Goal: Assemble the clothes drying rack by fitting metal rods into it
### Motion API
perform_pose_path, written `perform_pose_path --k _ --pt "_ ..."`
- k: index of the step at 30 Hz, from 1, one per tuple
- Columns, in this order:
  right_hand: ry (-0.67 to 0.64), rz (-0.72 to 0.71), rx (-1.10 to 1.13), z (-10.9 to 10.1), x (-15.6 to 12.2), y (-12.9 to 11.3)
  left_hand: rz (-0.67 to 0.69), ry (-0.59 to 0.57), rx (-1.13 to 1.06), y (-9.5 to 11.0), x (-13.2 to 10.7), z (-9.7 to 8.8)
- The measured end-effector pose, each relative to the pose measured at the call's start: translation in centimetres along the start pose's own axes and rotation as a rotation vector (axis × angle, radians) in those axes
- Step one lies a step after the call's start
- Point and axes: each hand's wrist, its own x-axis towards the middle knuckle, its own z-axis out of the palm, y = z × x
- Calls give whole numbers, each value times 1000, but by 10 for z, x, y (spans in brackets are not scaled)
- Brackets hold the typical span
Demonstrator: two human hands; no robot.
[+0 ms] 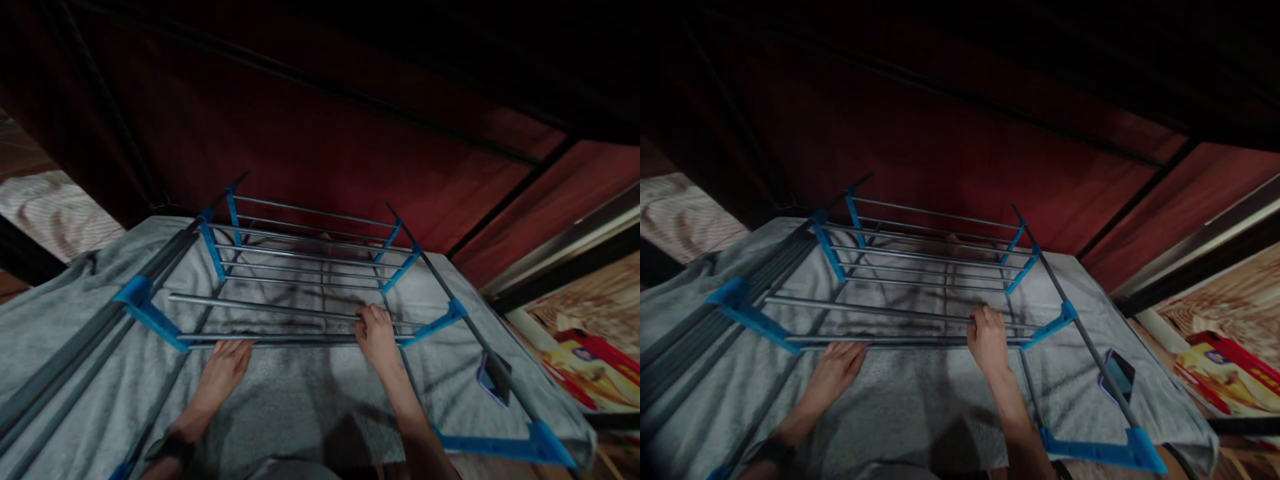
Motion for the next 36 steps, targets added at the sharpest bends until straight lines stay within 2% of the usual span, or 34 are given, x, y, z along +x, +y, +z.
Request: perform_pose_path --k 10,18,30,36 --pt "-43 -3 13 -15 -6 -25 -10 6 65 -1 0 2" --pt "-84 -11 -59 -21 -11 -44 0 18 12 -1 2 -1" --pt "-161 -9 -105 -21 -11 -42 0 4 33 1 3 -3" --pt "-142 -26 -95 -22 -13 -41 8 26 43 -1 2 -1"
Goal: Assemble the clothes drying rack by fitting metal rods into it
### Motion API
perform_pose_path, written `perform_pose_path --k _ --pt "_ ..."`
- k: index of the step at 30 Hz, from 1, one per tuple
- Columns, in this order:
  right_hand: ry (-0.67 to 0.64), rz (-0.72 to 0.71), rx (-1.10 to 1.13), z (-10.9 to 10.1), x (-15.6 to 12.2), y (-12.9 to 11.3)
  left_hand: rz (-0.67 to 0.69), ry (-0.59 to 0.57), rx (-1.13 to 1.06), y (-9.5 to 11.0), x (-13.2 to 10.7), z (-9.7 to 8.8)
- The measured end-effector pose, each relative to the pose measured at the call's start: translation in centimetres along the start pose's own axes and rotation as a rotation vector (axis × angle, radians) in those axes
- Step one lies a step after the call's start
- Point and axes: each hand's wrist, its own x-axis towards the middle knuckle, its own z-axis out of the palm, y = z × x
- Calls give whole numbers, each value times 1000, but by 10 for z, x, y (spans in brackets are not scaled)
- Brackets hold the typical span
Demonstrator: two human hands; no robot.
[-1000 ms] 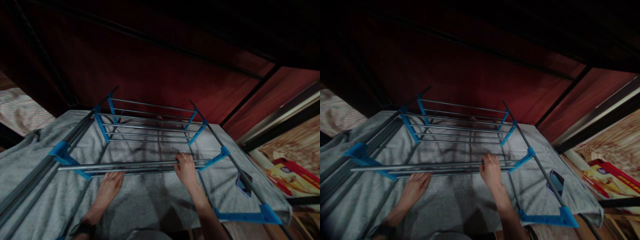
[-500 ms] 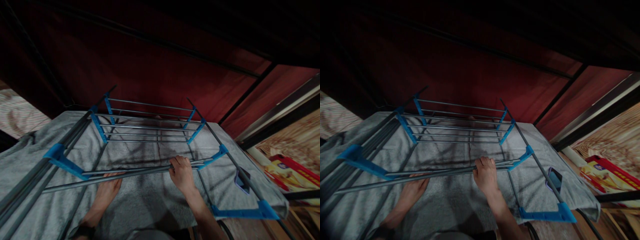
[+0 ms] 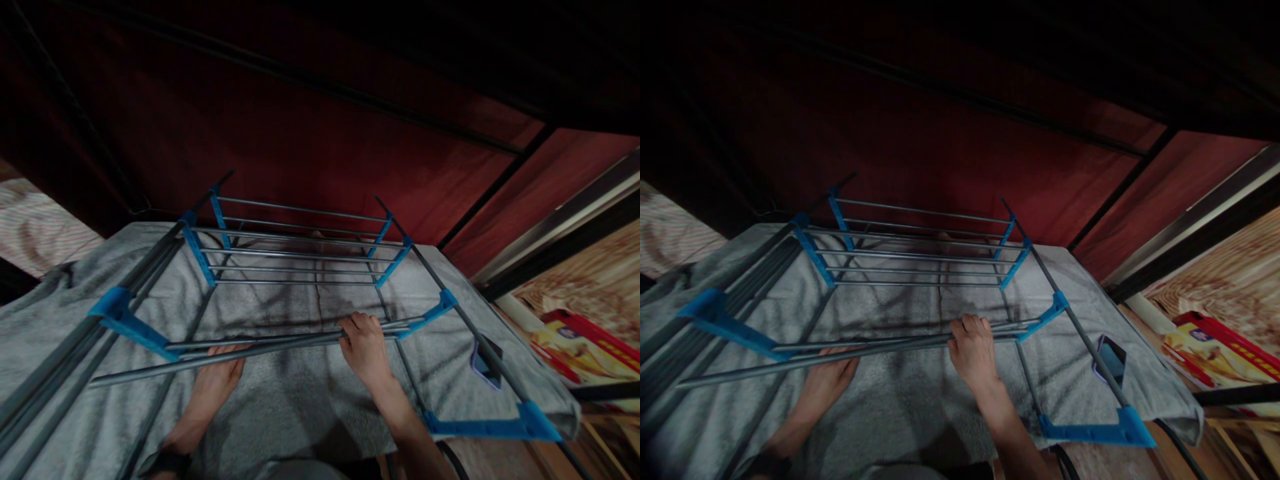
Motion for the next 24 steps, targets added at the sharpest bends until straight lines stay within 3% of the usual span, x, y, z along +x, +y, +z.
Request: perform_pose_path --k 7,13,24 --pt "22 -21 11 -1 -1 3 17 -1 4 -3 -3 4" --pt "24 -24 -6 0 2 5 -50 -42 -9 -4 -6 9" --pt "143 -207 -156 18 -1 22 -100 -92 -112 24 -4 -15"
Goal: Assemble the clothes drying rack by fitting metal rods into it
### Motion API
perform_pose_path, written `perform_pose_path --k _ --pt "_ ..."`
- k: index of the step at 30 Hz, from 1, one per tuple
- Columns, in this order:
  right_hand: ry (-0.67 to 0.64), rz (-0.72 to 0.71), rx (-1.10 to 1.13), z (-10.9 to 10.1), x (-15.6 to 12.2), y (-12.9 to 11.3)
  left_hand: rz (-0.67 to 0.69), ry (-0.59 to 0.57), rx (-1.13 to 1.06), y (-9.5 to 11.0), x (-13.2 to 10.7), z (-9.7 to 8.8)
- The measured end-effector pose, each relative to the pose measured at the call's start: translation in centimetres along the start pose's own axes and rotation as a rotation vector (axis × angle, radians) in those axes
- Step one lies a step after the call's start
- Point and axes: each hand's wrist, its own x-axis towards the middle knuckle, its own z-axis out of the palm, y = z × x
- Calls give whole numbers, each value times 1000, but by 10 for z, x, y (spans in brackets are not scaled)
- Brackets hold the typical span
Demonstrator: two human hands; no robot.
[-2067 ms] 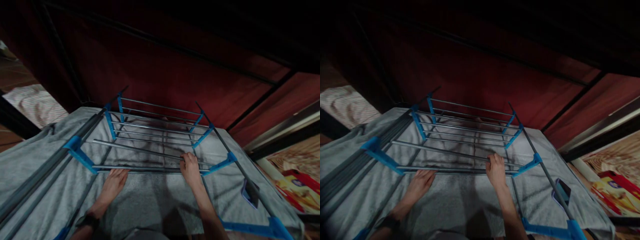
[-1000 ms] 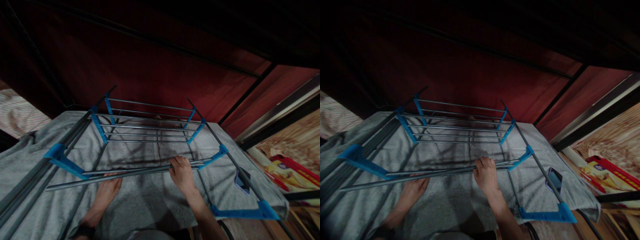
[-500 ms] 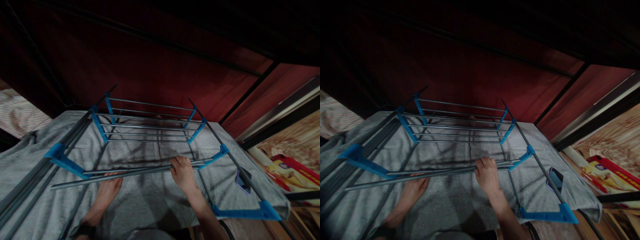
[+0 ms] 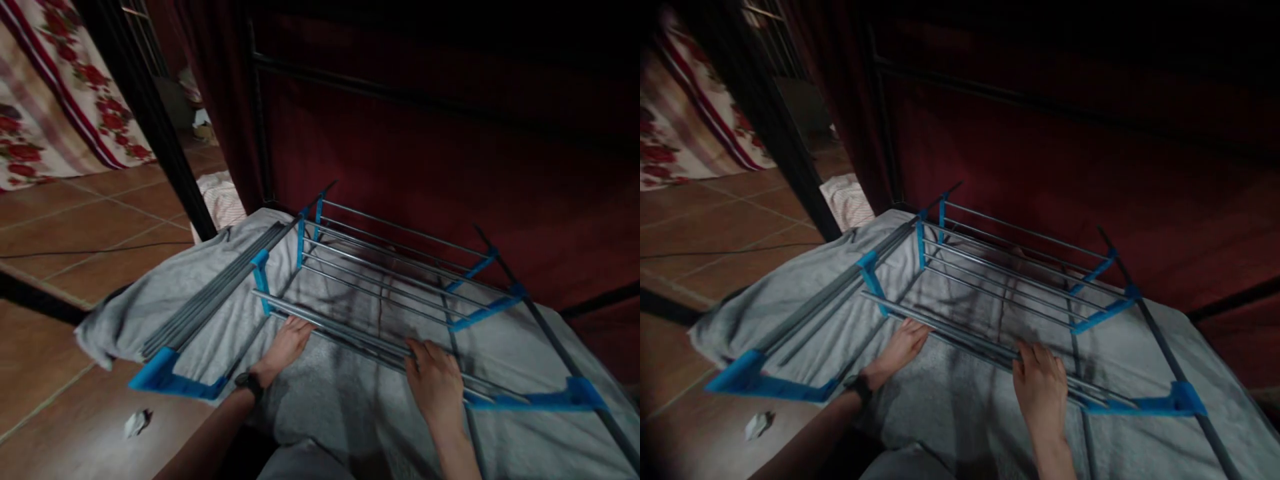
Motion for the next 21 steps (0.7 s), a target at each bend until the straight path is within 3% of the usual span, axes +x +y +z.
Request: perform_pose_path --k 5,8,11,17,19,21 --pt "33 -14 -28 3 0 4 12 56 -27 8 -4 -8" --pt "35 -31 -28 6 -1 6 -20 166 -87 13 -12 -16" --pt "57 -51 -17 10 -3 8 -160 314 -221 16 -20 -26" --pt "70 -9 36 4 -3 2 -689 751 -872 30 -10 -66" --pt "42 52 64 -2 -1 -4 -749 831 -1151 39 0 -86" --pt "9 119 96 -6 3 -9 -752 837 -1369 47 10 -105"
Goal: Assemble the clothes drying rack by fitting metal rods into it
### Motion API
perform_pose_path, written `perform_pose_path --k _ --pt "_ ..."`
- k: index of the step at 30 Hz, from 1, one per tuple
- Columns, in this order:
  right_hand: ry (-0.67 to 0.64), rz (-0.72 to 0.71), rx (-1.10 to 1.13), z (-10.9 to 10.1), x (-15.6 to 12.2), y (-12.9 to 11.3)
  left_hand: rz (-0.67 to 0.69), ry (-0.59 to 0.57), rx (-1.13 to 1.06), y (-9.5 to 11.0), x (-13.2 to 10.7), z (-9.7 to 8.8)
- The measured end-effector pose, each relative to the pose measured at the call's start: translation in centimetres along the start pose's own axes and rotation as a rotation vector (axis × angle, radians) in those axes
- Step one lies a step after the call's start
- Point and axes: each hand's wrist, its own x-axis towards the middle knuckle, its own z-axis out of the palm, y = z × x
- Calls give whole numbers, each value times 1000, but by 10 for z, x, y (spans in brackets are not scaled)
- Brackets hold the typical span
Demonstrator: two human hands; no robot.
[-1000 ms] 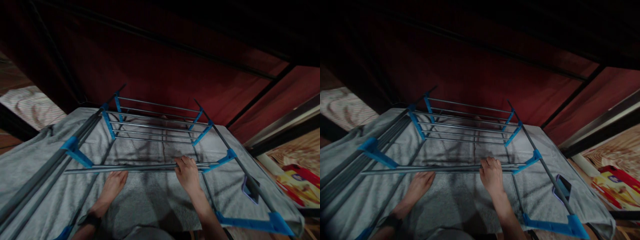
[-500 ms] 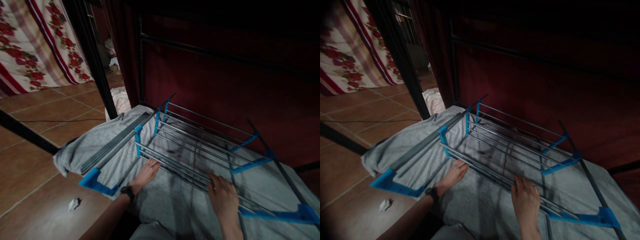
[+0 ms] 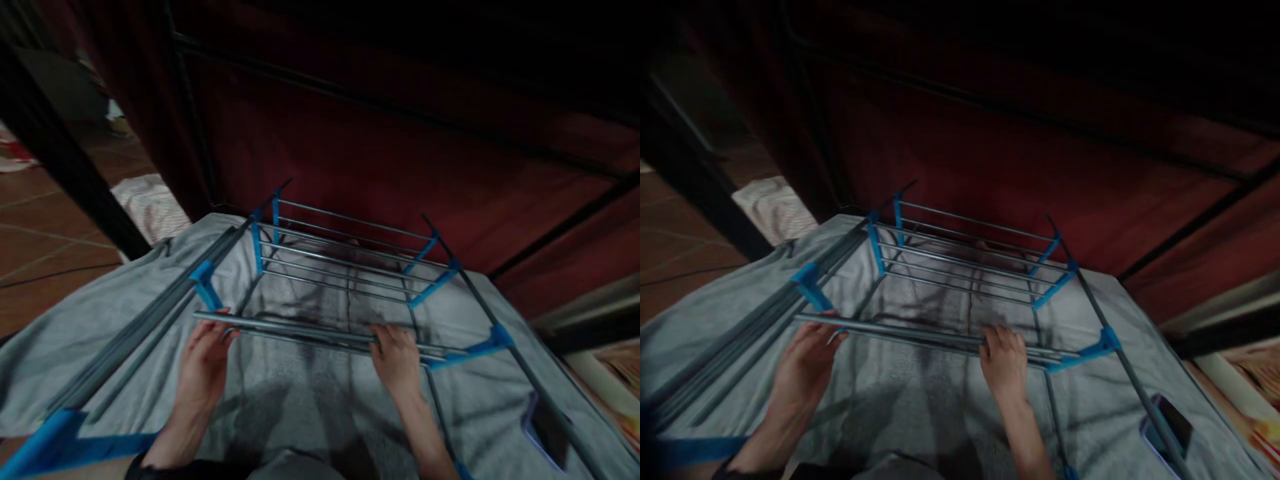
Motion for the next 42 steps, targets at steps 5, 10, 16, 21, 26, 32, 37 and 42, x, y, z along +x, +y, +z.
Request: perform_pose_path --k 5,10,16,21,26,32,37,42 --pt "-51 82 70 -3 6 -4 -53 -51 -121 22 -4 21" --pt "109 75 187 -5 -9 6 -75 19 -92 21 -6 31" --pt "424 452 318 0 -55 47 -51 11 -21 20 -11 29" --pt "599 985 417 6 -84 97 -51 -26 11 22 -15 29" --pt "461 956 573 6 -79 116 -38 -28 -9 23 -15 32" --pt "481 941 710 8 -67 105 -46 3 4 27 -19 39" --pt "462 889 679 6 -67 104 -10 38 -45 24 -12 42" --pt "428 851 568 7 -66 105 11 55 -63 15 -4 46"
